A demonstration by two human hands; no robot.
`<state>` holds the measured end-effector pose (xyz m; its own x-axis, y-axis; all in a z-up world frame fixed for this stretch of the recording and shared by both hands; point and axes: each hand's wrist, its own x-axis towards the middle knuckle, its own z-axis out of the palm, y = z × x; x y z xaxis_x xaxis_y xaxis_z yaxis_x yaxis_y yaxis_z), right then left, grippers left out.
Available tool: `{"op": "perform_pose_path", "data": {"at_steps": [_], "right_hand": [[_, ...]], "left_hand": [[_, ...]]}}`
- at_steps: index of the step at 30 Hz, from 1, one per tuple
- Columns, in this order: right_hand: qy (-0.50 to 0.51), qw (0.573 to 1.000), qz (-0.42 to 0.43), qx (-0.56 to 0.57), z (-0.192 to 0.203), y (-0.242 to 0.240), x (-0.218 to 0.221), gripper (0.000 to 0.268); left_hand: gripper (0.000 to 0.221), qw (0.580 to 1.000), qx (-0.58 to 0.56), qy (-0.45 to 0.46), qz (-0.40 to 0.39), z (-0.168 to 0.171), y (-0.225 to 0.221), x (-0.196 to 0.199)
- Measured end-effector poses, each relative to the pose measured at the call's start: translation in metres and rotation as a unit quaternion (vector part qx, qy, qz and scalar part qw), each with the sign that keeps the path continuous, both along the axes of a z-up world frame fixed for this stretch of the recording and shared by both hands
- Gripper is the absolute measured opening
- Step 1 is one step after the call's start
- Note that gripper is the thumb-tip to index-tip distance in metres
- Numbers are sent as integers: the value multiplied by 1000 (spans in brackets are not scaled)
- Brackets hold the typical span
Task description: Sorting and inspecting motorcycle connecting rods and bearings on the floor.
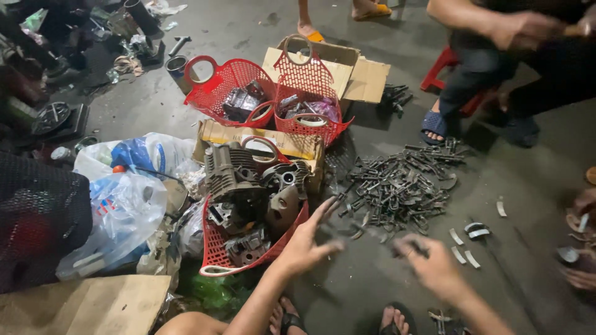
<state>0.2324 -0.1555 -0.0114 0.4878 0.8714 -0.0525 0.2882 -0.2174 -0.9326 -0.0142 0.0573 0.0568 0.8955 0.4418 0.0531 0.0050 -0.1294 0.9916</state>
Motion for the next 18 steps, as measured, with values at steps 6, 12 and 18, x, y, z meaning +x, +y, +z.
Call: {"op": "perform_pose_path", "data": {"at_steps": [6,12,18], "right_hand": [[-299,859,85,-406,60,-13,102,33],[-277,766,97,-571,-263,-173,212,31],[0,766,-29,-642,-399,-54,-61,70]], "left_hand": [[126,854,-486,-138,-119,11,-21,7],[125,803,-573,-96,-131,3,-35,5],[50,960,-132,237,67,-146,-33,3]]}}
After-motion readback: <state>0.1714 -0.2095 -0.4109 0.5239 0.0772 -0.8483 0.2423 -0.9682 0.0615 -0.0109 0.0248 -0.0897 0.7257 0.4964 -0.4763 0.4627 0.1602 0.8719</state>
